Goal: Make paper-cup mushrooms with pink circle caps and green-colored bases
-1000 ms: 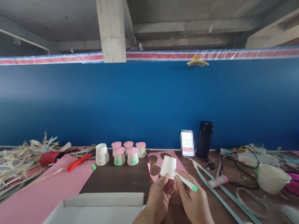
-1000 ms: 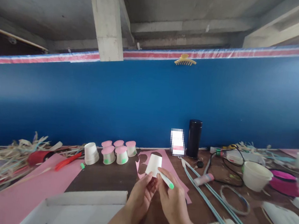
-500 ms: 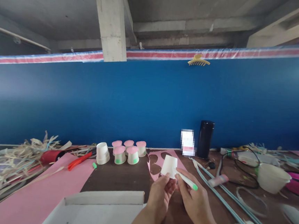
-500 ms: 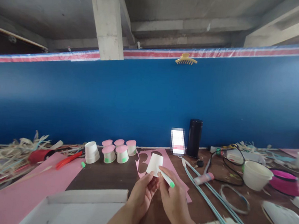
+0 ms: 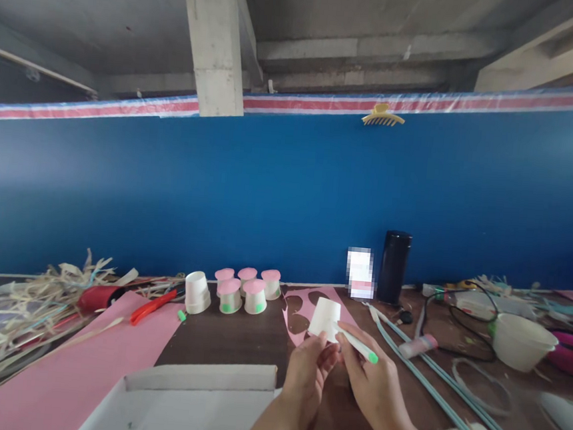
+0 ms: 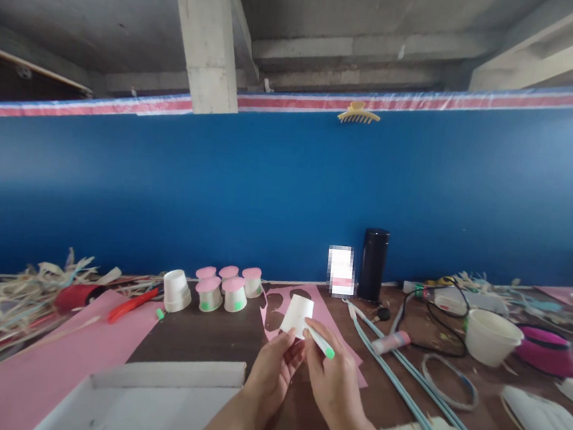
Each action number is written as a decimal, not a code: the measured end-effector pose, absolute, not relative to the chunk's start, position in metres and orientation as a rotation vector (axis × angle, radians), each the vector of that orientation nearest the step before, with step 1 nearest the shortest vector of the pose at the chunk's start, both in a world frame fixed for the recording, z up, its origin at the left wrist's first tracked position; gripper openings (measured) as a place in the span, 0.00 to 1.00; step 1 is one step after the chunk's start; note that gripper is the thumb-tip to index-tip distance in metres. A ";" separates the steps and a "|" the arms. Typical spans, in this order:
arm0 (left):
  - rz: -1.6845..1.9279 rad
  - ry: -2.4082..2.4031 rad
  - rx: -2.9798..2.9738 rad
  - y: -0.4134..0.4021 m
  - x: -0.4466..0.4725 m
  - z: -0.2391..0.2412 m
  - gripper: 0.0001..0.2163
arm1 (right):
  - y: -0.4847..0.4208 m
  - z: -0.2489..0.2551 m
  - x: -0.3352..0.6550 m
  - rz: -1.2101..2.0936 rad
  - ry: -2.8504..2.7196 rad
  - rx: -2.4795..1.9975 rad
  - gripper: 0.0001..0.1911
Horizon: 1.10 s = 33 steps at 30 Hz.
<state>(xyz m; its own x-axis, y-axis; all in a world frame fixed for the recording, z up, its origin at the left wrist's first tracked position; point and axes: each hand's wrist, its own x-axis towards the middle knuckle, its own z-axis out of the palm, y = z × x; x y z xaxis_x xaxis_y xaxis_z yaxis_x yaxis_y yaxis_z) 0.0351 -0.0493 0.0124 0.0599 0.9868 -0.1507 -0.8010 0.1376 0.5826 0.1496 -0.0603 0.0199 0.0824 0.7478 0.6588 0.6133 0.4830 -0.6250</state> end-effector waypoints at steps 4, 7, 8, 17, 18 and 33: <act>1.407 0.598 0.404 -0.049 0.035 0.011 0.06 | -0.060 0.019 0.151 0.177 -1.598 -1.207 0.17; 1.406 0.607 0.406 -0.048 0.035 0.011 0.06 | -0.061 0.019 0.150 0.183 -1.607 -1.202 0.17; 1.405 0.606 0.405 -0.047 0.035 0.011 0.06 | -0.061 0.020 0.150 0.182 -1.609 -1.201 0.17; 1.409 0.606 0.409 -0.049 0.035 0.012 0.06 | -0.062 0.023 0.148 0.155 -1.626 -1.189 0.17; 1.410 0.606 0.414 -0.049 0.035 0.012 0.06 | -0.062 0.023 0.148 0.155 -1.629 -1.193 0.17; 1.436 0.553 0.424 -0.048 0.033 0.009 0.08 | -0.068 0.027 0.144 0.189 -1.682 -1.222 0.14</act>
